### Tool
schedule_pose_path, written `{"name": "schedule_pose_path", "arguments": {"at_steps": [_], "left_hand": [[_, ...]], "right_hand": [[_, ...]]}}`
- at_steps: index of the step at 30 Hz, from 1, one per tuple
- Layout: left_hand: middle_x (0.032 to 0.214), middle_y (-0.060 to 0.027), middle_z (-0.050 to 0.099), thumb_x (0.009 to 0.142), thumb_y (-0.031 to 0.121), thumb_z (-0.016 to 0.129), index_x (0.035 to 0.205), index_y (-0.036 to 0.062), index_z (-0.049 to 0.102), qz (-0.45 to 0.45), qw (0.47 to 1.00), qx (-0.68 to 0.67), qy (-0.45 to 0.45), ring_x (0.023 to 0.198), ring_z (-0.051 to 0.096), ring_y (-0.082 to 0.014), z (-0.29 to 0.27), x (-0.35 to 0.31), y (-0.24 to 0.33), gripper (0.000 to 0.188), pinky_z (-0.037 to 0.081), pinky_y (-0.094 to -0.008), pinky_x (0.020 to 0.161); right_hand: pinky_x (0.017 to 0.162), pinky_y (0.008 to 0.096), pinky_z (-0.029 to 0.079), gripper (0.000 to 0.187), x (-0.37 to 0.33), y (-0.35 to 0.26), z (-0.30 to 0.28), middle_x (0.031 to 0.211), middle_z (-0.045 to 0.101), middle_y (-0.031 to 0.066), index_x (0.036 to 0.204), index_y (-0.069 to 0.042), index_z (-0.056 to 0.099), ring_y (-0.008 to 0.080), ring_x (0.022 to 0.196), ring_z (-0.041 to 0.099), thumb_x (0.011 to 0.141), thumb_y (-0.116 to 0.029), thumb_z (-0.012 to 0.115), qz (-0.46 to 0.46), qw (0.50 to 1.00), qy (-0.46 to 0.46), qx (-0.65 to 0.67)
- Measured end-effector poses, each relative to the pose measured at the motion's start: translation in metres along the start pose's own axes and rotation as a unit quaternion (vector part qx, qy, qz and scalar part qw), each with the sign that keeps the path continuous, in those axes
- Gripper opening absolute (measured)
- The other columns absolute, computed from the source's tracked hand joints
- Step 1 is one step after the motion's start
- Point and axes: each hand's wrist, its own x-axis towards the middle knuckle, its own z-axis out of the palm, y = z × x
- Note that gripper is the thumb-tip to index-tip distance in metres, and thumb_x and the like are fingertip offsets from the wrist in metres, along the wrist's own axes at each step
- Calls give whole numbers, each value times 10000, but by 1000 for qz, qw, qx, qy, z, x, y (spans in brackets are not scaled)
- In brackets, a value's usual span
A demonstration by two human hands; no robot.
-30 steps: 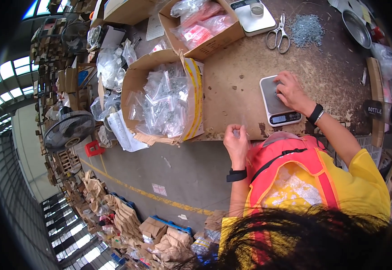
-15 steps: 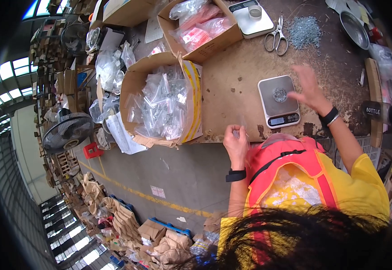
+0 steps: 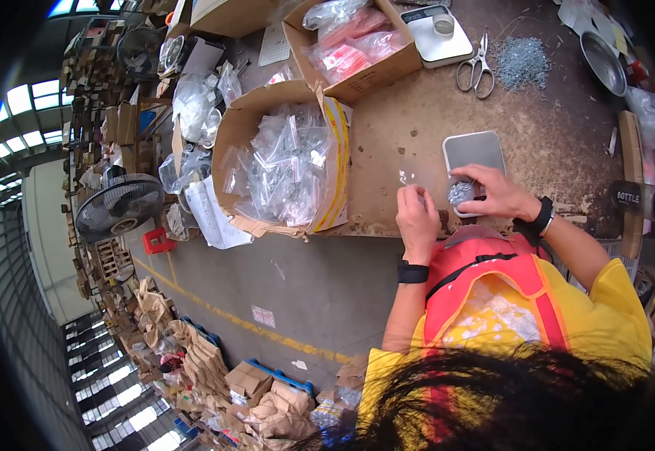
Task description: Count, weigh, and bag small metal components on an industrial scale.
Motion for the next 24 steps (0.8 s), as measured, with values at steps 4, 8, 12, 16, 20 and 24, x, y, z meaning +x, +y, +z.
{"name": "schedule_pose_path", "arguments": {"at_steps": [4,8,12,16,20,24], "left_hand": [[920,-176,597,880,-28,655,953,-5,574,10,1000,-10,-5,821,616,-380,5,-3,6,111,509,-449,716],[892,-179,612,879,-37,651,943,-5,596,22,998,-57,-2,809,624,-379,-1,-3,4,90,509,-444,703],[854,-187,657,888,1,663,936,-12,633,-15,994,-111,-15,776,660,-369,-6,-7,3,59,524,-413,693],[836,-199,678,899,54,673,940,-14,642,-53,990,-123,-35,759,687,-354,-5,-12,-1,85,533,-388,688],[857,-226,672,897,68,637,937,-14,622,-138,972,-156,-108,807,683,-411,-3,-10,-2,92,532,-434,712],[810,-178,677,904,125,654,950,-16,644,-180,961,-180,-110,746,674,-276,0,-2,-17,148,530,-365,706]], "right_hand": [[728,296,480,622,5,-4,9,997,613,87,1353,-17,574,153,813,550,832,-268,804,86,993,-56,60],[763,346,505,541,12,0,14,1005,636,125,1257,0,601,241,840,611,847,-306,774,-9,999,-17,30],[791,408,514,503,22,5,8,1048,649,161,1168,17,600,334,892,637,836,-319,771,-76,994,-17,-81],[735,472,514,503,41,-8,4,903,642,229,976,45,626,417,834,631,841,-428,732,-76,981,-51,-172],[603,517,506,658,68,-19,5,675,621,268,706,59,653,479,664,626,797,-592,690,7,951,-121,-284],[611,505,517,674,93,-31,7,699,622,307,652,62,631,465,676,654,790,-597,674,18,932,-160,-326]]}}
